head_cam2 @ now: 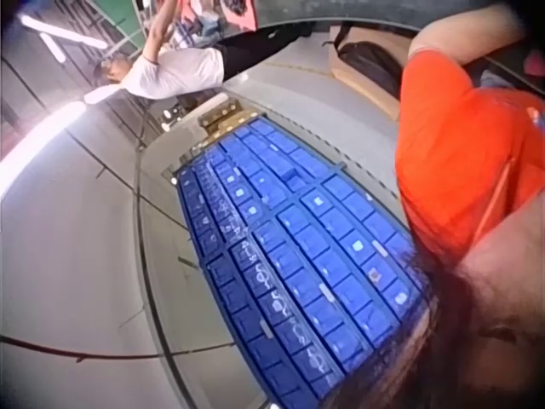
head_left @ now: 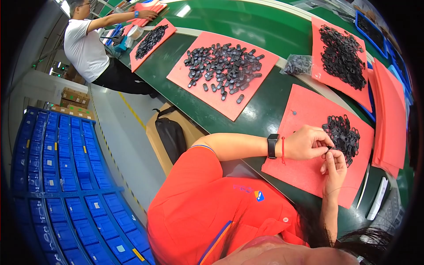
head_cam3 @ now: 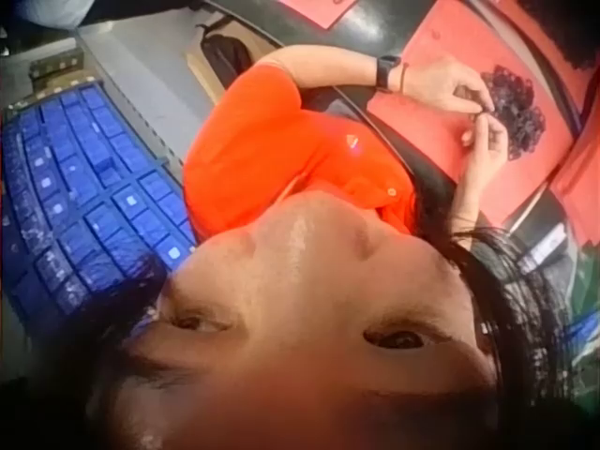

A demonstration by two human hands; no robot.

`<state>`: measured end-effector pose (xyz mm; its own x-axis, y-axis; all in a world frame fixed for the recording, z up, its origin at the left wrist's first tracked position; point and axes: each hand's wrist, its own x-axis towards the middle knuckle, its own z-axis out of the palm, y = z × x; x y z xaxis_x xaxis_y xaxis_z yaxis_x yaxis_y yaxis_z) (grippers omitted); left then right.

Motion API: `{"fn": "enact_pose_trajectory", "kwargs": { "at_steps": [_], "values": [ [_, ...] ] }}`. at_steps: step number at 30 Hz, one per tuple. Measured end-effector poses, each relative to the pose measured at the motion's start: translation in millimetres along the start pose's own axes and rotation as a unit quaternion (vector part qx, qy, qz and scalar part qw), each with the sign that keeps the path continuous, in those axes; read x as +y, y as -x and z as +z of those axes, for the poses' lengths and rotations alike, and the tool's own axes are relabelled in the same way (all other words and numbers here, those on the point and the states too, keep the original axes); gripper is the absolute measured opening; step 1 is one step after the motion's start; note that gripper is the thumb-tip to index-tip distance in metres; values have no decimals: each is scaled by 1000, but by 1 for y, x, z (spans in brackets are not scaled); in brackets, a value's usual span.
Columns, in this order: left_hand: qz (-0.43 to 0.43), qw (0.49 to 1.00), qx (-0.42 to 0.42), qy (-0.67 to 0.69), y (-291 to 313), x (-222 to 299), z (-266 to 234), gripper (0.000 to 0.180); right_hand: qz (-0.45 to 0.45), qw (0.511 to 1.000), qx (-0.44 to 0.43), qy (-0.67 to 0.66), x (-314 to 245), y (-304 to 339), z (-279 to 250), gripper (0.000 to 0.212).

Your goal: The person sorts and inspects small black rubber components by hand, then places them into plastic bags.

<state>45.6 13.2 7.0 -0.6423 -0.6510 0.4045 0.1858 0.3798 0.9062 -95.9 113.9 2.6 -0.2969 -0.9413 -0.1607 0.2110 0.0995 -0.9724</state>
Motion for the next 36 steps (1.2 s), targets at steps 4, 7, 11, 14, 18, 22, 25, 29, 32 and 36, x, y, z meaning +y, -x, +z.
{"fn": "enact_pose_trajectory", "kwargs": {
  "at_steps": [4,7,11,14,18,22,25,29,32,36],
  "values": [
    [17,1000,-12,-8,1,2,-1,15,-13,1000,7,4,2,0,-1,9],
    [11,1000,-6,5,2,2,1,15,-13,1000,8,3,3,0,-2,8],
    [4,1000,8,5,3,2,1,15,-8,1000,2,21,0,1,0,8],
    [12,1000,8,-21,3,2,0,15,-4,999,-3,40,-1,3,2,7],
    [28,999,6,-26,4,0,0,15,-10,999,-7,48,-1,4,1,6],
    [49,998,-1,-40,2,0,0,15,-18,998,-4,60,-1,4,2,6],
    [22,1000,11,-16,1,5,0,14,-16,998,-3,64,-3,4,3,6],
    [6,1000,10,-22,0,4,-2,15,-13,998,5,63,-4,4,3,6],
    [28,999,1,-30,2,0,-2,16,-13,998,2,59,-4,4,3,7],
    [17,999,-8,-30,2,1,-1,15,-12,998,4,61,-4,6,3,7]
  ]
}}
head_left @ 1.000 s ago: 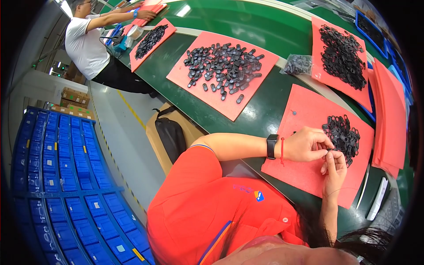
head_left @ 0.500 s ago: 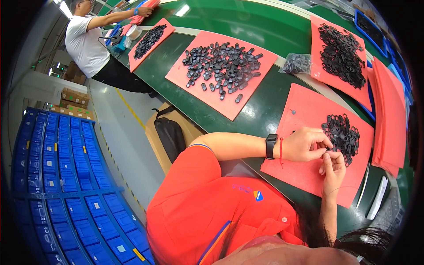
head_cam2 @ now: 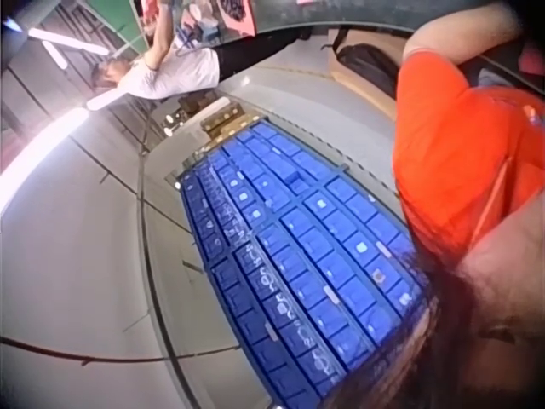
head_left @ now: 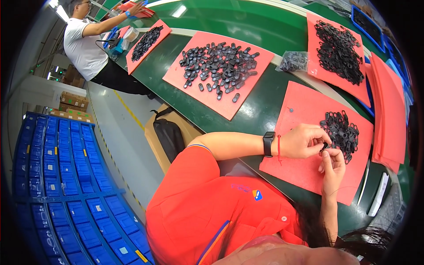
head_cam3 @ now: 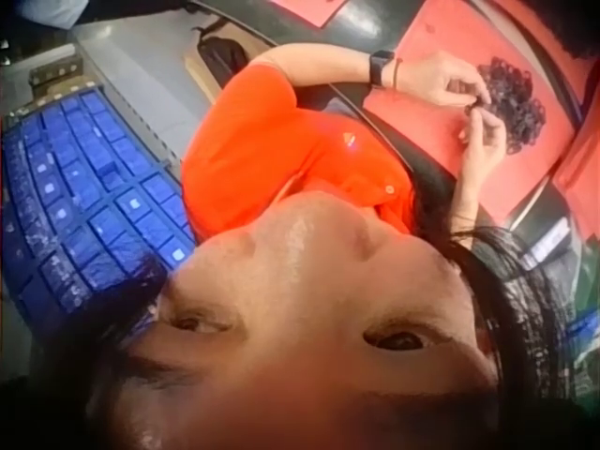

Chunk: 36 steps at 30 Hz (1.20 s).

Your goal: The person sorts and inspects small black rubber components by hand, then places them into plastic bags.

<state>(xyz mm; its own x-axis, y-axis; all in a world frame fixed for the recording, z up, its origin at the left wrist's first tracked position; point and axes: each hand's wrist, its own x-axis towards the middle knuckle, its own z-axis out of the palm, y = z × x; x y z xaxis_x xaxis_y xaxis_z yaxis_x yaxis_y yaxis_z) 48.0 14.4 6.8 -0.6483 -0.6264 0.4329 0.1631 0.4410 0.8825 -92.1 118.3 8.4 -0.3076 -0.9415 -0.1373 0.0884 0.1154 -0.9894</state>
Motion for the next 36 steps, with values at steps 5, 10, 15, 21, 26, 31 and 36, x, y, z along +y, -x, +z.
{"fn": "enact_pose_trajectory", "kwargs": {
  "at_steps": [5,10,15,21,26,31,36],
  "values": [
    [-21,1000,1,8,1,-2,1,17,4,1000,11,-18,-2,3,1,7],
    [-135,989,-8,64,0,-4,-1,18,3,1000,7,-20,-10,3,7,8],
    [-255,953,1,163,-5,-3,1,18,3,996,16,-89,-4,-5,4,19],
    [-265,947,-6,183,-6,3,5,20,1,997,24,-79,-3,-4,0,20],
    [-240,962,-21,125,-2,-1,4,19,4,997,20,-74,-1,-2,1,18],
    [-236,966,-27,97,-3,3,4,18,10,997,12,-71,2,0,2,18],
    [-252,955,-23,156,-3,3,5,19,12,997,19,-75,0,-3,3,17]
  ]
}}
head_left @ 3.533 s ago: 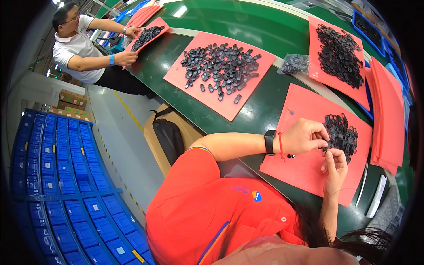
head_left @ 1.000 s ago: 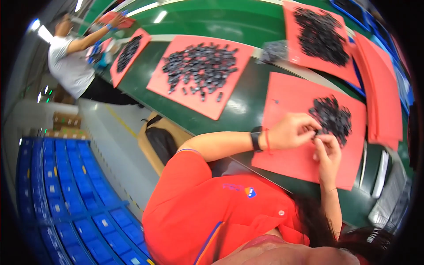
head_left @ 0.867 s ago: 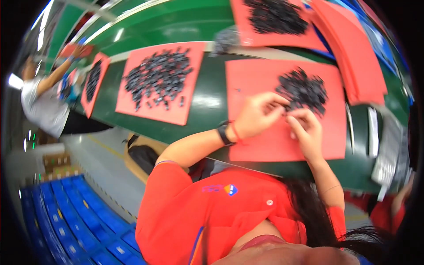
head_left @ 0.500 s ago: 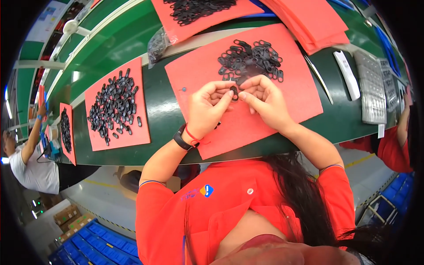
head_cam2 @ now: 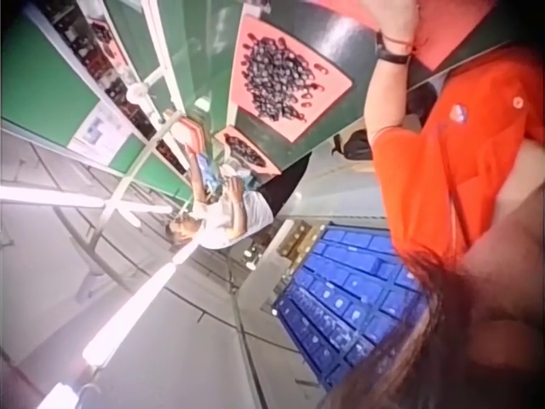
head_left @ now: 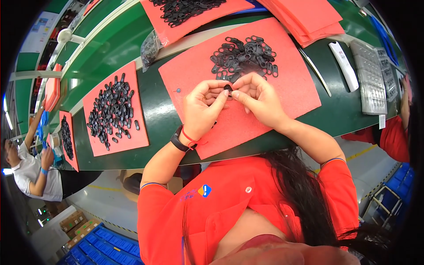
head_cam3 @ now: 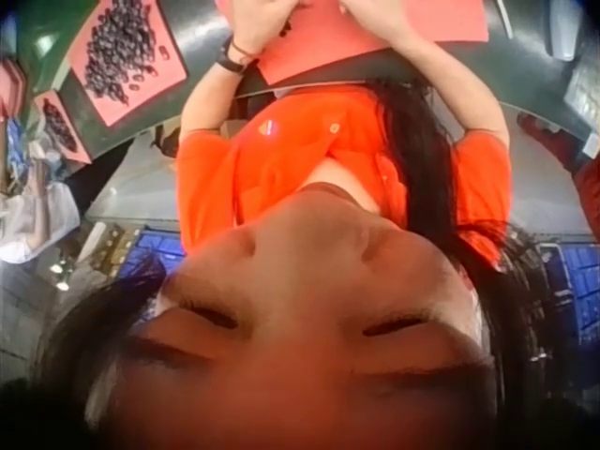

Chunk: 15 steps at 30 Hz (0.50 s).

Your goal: The person sorts and inspects small black rubber components by hand, then places them into plastic bags.

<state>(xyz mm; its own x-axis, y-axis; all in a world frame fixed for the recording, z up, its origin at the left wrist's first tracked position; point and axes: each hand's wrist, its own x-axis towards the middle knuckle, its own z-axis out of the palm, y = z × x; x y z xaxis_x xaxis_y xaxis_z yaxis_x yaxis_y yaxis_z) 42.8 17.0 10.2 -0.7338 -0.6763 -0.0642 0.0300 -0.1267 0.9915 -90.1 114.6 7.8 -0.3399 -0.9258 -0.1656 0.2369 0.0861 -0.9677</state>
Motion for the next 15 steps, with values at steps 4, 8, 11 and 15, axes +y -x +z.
{"fn": "enact_pose_trajectory", "kwargs": {
  "at_steps": [4,8,11,15],
  "values": [
    [6,1000,-6,8,-1,0,0,19,-7,1000,-4,8,2,-1,-1,17],
    [9,1000,-7,13,0,0,1,19,0,1000,-4,24,2,-1,-1,17],
    [22,1000,-5,0,1,-3,0,18,-1,1000,-1,20,2,-1,0,17],
    [49,999,13,-17,2,-5,2,16,5,1000,-14,25,1,-1,-1,17]
  ]
}}
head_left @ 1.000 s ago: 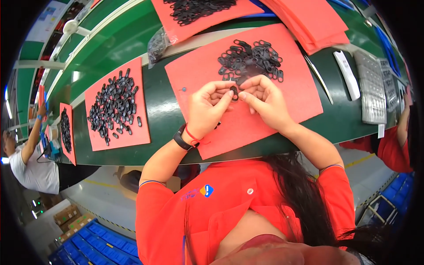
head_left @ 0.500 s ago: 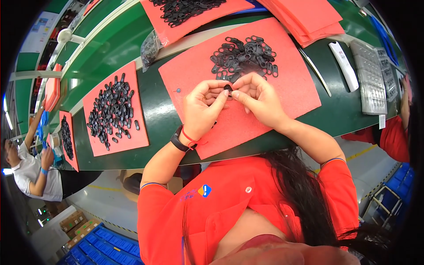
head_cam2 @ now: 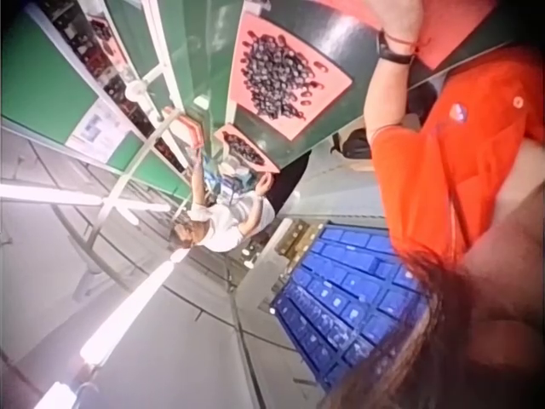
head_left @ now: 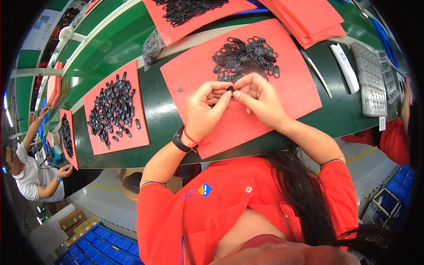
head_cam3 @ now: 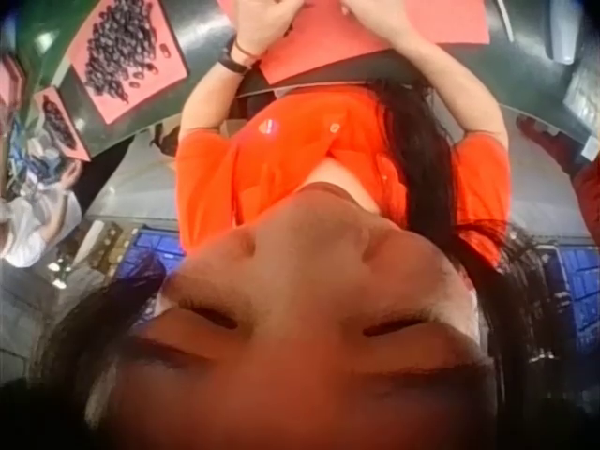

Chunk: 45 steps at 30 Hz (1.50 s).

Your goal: The person sorts and inspects small black rubber components by hand, then places them into plastic bags.

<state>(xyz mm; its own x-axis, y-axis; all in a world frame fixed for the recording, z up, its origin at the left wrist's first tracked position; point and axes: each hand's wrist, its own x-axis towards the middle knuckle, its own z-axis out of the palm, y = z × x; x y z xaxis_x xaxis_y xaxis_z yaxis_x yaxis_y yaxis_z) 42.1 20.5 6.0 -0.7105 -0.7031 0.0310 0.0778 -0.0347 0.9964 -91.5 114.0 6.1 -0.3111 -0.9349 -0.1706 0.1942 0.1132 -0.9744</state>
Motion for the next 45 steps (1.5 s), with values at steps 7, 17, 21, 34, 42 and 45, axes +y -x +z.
{"fn": "enact_pose_trajectory", "kwargs": {
  "at_steps": [7,17,21,34,42,45],
  "values": [
    [59,996,5,-62,0,-4,-1,13,-5,1000,-2,-2,3,1,2,17],
    [-97,989,-55,95,-5,7,-11,17,54,996,-60,-42,-3,-1,-4,22],
    [-112,987,-64,92,-4,10,-11,16,60,994,-64,-58,-6,-1,-4,20],
    [-115,988,-66,81,-1,6,-9,15,57,996,-53,-51,-2,-1,-3,13],
    [-118,986,-70,97,0,7,-9,16,64,996,-54,-43,-3,0,-2,14],
    [-116,986,-73,93,0,8,-10,17,65,996,-48,-42,-5,-1,-1,14]
  ]
}}
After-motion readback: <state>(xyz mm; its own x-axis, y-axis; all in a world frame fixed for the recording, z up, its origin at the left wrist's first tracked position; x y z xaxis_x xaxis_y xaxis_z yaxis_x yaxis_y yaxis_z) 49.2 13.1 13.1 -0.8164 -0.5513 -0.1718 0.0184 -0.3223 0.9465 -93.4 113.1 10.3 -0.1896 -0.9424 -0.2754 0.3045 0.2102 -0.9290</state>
